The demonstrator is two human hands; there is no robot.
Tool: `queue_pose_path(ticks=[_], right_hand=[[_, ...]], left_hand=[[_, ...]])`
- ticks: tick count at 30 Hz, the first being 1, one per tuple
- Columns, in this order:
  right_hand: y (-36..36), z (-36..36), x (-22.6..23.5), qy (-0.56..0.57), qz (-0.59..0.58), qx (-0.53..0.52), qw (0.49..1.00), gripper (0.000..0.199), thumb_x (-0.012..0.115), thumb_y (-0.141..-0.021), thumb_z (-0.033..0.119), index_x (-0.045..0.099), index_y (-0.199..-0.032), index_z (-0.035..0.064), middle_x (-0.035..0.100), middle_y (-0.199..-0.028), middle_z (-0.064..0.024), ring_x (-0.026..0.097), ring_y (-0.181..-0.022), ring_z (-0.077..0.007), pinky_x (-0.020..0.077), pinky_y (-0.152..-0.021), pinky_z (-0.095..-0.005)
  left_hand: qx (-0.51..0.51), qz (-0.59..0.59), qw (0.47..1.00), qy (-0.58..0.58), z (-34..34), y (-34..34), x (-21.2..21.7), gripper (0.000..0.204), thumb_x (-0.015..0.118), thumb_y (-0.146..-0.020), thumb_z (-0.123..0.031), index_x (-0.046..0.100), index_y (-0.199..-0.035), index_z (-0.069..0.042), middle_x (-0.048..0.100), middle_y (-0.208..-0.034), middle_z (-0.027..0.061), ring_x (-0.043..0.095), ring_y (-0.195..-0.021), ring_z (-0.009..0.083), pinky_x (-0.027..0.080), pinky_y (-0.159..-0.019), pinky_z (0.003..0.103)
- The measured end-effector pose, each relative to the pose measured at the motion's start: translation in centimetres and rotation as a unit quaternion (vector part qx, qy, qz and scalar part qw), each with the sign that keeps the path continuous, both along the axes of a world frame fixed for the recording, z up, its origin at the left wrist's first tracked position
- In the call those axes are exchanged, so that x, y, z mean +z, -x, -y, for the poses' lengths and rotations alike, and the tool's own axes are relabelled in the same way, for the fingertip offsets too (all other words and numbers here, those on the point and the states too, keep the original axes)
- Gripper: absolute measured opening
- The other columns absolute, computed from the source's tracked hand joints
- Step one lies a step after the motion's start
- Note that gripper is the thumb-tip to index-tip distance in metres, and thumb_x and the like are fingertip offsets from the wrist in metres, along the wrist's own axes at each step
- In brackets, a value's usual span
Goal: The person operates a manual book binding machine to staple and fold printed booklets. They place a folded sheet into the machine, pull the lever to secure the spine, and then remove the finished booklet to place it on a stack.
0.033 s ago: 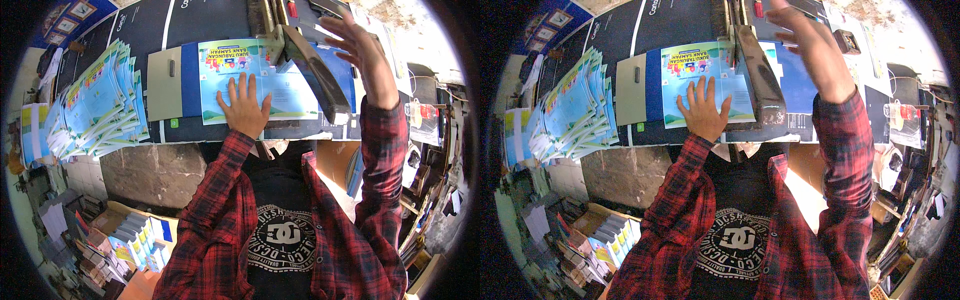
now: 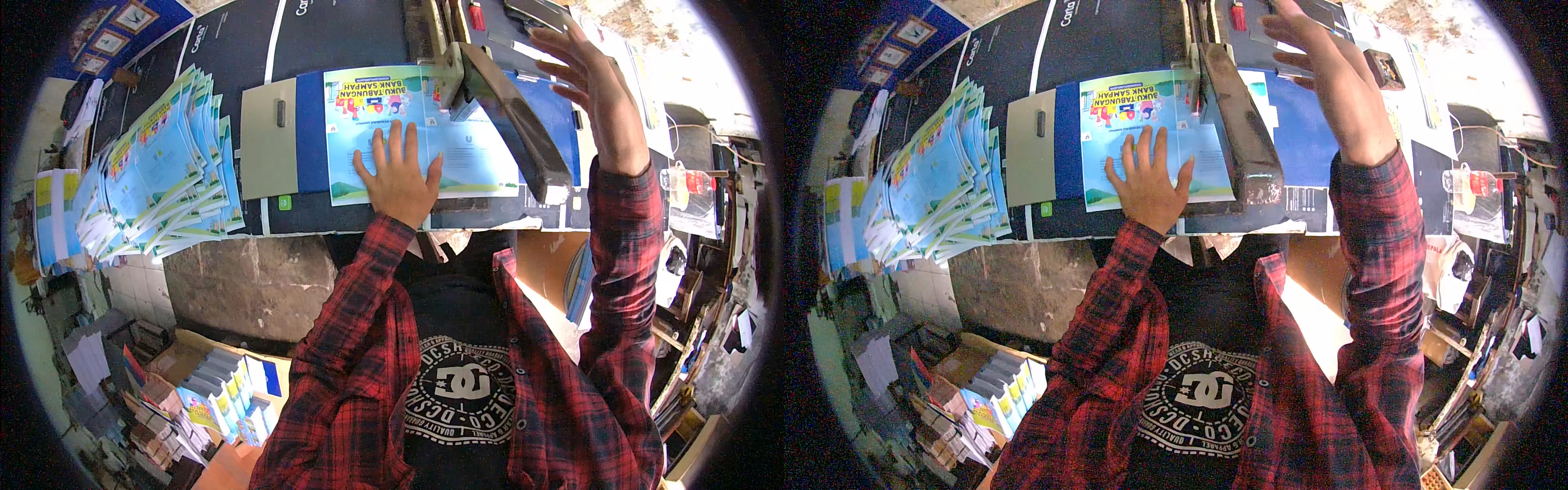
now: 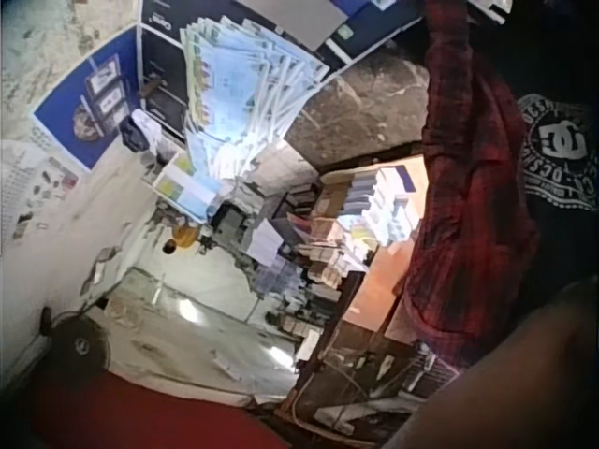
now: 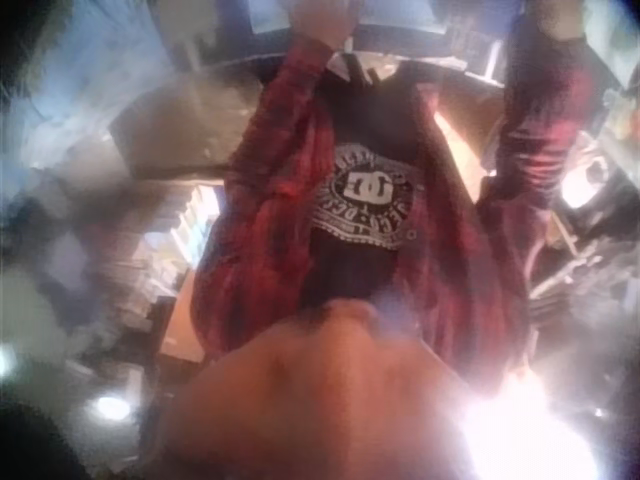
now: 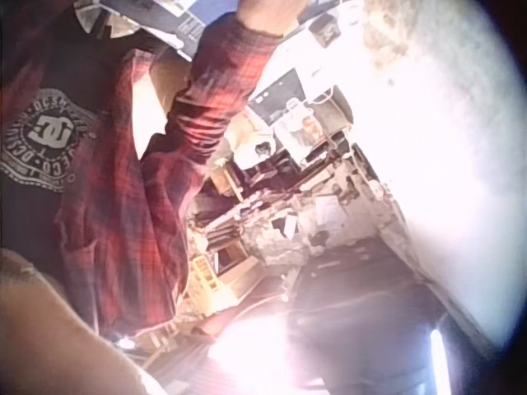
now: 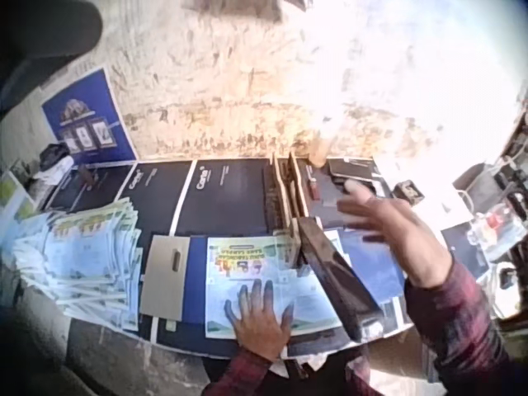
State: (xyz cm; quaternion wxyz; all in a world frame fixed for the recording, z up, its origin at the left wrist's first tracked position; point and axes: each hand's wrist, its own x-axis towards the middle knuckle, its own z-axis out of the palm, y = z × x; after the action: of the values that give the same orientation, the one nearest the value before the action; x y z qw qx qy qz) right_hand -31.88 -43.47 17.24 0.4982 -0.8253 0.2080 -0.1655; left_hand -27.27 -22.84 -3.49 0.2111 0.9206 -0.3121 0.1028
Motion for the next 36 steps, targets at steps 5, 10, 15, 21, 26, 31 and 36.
queue_pose_path(ticks=[5,10,15,21,26,31,36], right_hand=[[3.0,3.6,-6.5,0.138,-0.154,-0.06,0.976,0.051,0.062,-0.092,0.047,0.067,-0.118,0.0033,0.071,-0.111,-0.0143,0.069,-0.098,-0.0259,0.0519,-0.083,-0.0345],[7.5,2.6,-18.8,0.162,-0.078,-0.142,0.973,0.057,0.072,-0.086,0.038,0.055,-0.127,0.002,0.07,-0.106,-0.02,0.07,-0.095,-0.0274,0.0535,-0.084,-0.0367],[6.1,-2.3,-22.8,0.038,-0.026,-0.067,0.997,0.051,0.067,-0.09,0.021,0.049,-0.134,0.0035,0.064,-0.119,-0.0192,0.063,-0.109,-0.0262,0.0493,-0.093,-0.036],[5.7,-2.6,-18.3,0.094,-0.047,-0.066,0.992,0.062,0.069,-0.086,0.016,0.044,-0.142,0.0074,0.064,-0.124,-0.0167,0.064,-0.109,-0.0284,0.049,-0.093,-0.0366],[6.2,-1.5,-12.7,0.013,0.05,-0.146,0.988,0.042,0.064,-0.093,0.021,0.055,-0.13,0.0033,0.066,-0.117,-0.0122,0.063,-0.103,-0.0195,0.0492,-0.083,-0.0316],[8.4,-3.1,-9.2,0.001,0.019,-0.156,0.988,0.038,0.062,-0.093,0.014,0.056,-0.128,-0.0015,0.062,-0.124,-0.0132,0.058,-0.111,-0.0194,0.0454,-0.088,-0.0292],[7.9,-1.9,-8.7,-0.044,0.045,-0.212,0.975,0.036,0.06,-0.094,0.019,0.059,-0.123,-0.0024,0.063,-0.12,-0.0127,0.057,-0.109,-0.0198,0.0415,-0.099,-0.0339]], left_hand=[[-0.012,-0.016,1.0,0.002,-0.2,-0.1,0.5,0.061,0.058,-0.09,-0.049,0.051,-0.136,-0.009,0.046,-0.14,0.011,0.039,-0.132,0.0351,0.024,-0.104,0.066],[0.068,-0.011,0.989,0.132,-3.6,-4.3,2.2,0.062,0.069,-0.087,-0.038,0.05,-0.134,-0.002,0.049,-0.135,0.0207,0.044,-0.126,0.0388,0.035,-0.102,0.054],[0.008,-0.002,0.982,0.19,-6.0,-6.2,5.5,0.057,0.069,-0.087,-0.032,0.05,-0.13,0.0,0.051,-0.131,0.0226,0.047,-0.122,0.0405,0.036,-0.1,0.054],[-0.084,-0.019,0.958,0.274,-4.0,-6.7,7.4,0.039,0.068,-0.088,-0.018,0.059,-0.121,0.0,0.061,-0.117,0.0199,0.056,-0.112,0.0369,0.041,-0.099,0.046],[-0.147,0.099,0.942,0.285,8.4,-17.2,12.4,0.024,0.072,-0.084,-0.024,0.068,-0.102,-0.007,0.067,-0.095,0.0121,0.063,-0.092,0.0323,0.049,-0.081,0.042],[-0.118,0.061,0.987,-0.095,18.2,-25.8,9.3,0.025,0.079,-0.077,-0.035,0.074,-0.092,-0.016,0.061,-0.112,0.0068,0.044,-0.124,0.0292,0.031,-0.101,0.055],[-0.18,0.047,0.978,-0.091,22.2,-29.7,7.7,0.014,0.079,-0.077,-0.034,0.077,-0.079,-0.02,0.061,-0.112,0.0037,0.044,-0.125,0.0282,0.026,-0.102,0.059]])
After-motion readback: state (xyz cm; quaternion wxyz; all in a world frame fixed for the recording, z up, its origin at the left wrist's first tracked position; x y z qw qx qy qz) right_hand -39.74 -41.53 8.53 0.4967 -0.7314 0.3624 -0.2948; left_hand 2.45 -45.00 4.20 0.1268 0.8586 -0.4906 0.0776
